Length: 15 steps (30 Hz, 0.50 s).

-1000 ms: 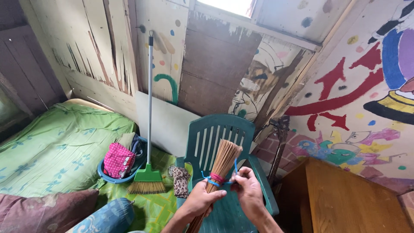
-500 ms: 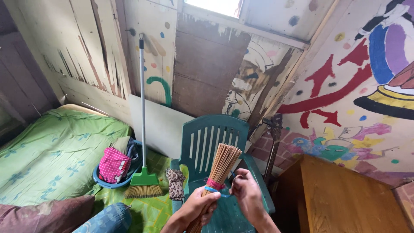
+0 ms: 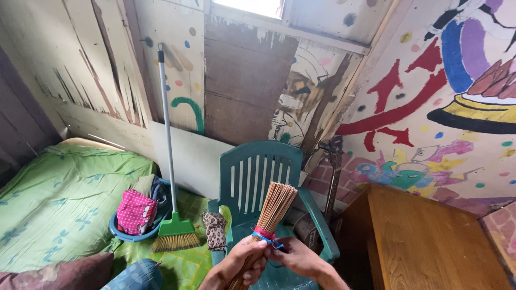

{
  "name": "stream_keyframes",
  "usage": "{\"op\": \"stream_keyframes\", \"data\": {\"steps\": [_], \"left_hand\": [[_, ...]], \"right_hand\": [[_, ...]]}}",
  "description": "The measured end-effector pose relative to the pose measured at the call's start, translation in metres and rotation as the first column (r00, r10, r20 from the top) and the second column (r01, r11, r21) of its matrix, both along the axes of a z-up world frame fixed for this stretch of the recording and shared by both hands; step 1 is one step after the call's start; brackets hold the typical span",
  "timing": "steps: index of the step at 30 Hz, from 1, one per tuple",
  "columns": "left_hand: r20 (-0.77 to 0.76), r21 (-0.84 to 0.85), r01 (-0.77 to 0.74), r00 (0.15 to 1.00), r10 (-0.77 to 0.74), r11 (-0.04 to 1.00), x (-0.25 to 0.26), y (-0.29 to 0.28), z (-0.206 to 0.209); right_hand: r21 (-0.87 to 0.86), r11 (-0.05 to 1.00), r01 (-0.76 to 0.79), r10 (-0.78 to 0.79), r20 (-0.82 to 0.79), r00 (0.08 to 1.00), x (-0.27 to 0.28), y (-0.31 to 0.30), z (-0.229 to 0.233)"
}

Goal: Assembling a traditional broom by gathering sticks and tying them together with a rubber band

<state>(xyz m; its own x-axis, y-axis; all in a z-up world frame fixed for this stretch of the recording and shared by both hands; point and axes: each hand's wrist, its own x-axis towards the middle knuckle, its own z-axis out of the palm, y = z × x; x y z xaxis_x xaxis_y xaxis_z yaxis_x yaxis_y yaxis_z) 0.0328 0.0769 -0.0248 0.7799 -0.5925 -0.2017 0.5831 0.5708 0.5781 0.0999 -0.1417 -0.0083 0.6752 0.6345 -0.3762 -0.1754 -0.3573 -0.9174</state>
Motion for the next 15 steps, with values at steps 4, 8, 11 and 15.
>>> {"op": "stream_keyframes", "data": {"steps": [4, 8, 11, 15], "left_hand": [[0.016, -0.034, 0.012, 1.000, -0.011, 0.999, -0.004, -0.003, 0.010], [0.062, -0.026, 0.064, 0.996, -0.062, 0.998, 0.001, -0.005, -0.019], [0.029, -0.031, 0.057, 0.998, -0.057, 0.998, 0.003, -0.007, -0.025], [0.131, 0.064, 0.032, 0.991, -0.040, 0.997, 0.004, -0.010, -0.020]], "right_hand": [[0.130, 0.979, 0.154, -0.156, 0.004, 0.988, 0.015, -0.010, -0.024], [0.187, 0.933, 0.309, -0.292, -0.114, 0.950, 0.011, -0.006, 0.005], [0.231, 0.835, 0.500, -0.434, -0.284, 0.855, 0.009, -0.006, 0.013], [0.308, 0.740, 0.598, -0.529, -0.284, 0.800, 0.012, -0.016, 0.009]]}}
